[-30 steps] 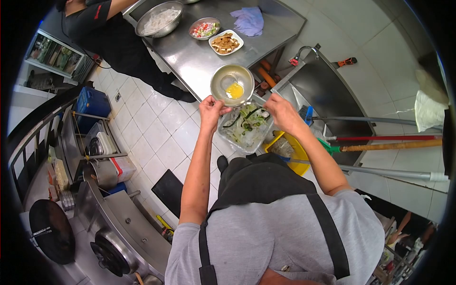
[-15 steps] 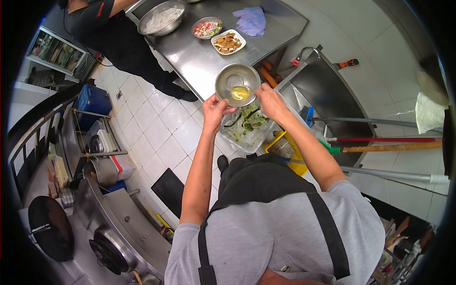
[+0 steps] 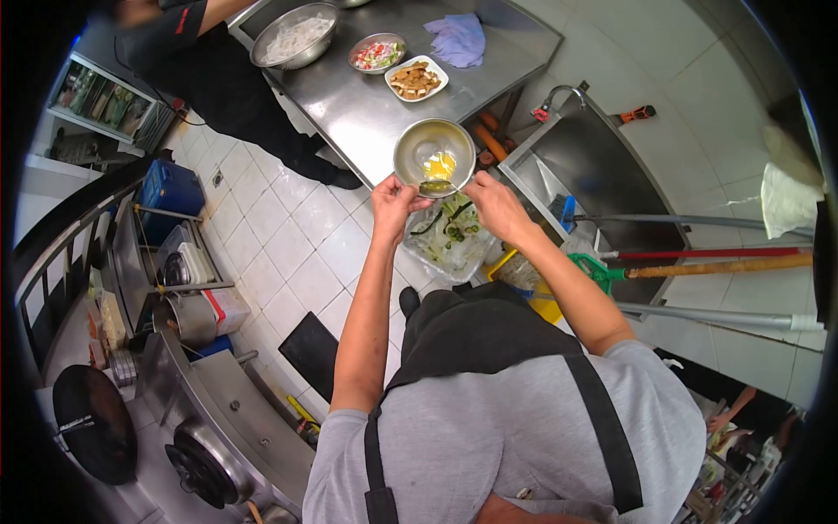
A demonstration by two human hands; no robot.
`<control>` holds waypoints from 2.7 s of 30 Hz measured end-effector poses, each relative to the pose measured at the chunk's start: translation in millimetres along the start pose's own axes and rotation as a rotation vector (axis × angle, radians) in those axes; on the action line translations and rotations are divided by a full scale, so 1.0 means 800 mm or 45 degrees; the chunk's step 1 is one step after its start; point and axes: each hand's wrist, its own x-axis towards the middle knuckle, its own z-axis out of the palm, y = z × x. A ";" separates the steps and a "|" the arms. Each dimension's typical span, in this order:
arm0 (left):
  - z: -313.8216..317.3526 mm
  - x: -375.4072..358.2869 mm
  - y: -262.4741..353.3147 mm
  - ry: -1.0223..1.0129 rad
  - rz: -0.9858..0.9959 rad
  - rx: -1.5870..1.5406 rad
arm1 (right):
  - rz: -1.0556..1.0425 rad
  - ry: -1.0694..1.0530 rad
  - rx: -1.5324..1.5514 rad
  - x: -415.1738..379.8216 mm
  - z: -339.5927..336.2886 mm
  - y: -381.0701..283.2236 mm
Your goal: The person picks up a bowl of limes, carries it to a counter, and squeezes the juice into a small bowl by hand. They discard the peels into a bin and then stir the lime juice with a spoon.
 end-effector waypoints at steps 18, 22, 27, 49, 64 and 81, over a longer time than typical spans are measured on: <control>-0.010 0.004 -0.008 -0.015 0.022 0.008 | 0.063 -0.063 0.041 -0.037 -0.046 -0.006; -0.008 0.003 -0.007 -0.014 0.019 0.018 | 0.102 0.084 -0.005 -0.008 -0.041 0.019; 0.000 -0.003 -0.003 -0.022 0.015 0.035 | 0.196 0.049 -0.136 0.025 -0.017 0.031; 0.003 -0.005 -0.008 -0.020 0.002 0.045 | 0.143 -0.023 -0.018 0.003 0.018 0.004; 0.006 0.000 -0.002 -0.046 0.013 0.043 | 0.206 0.083 -0.109 0.011 -0.006 0.010; 0.006 -0.003 0.000 -0.020 0.019 0.008 | 0.208 -0.032 -0.077 -0.013 0.000 0.002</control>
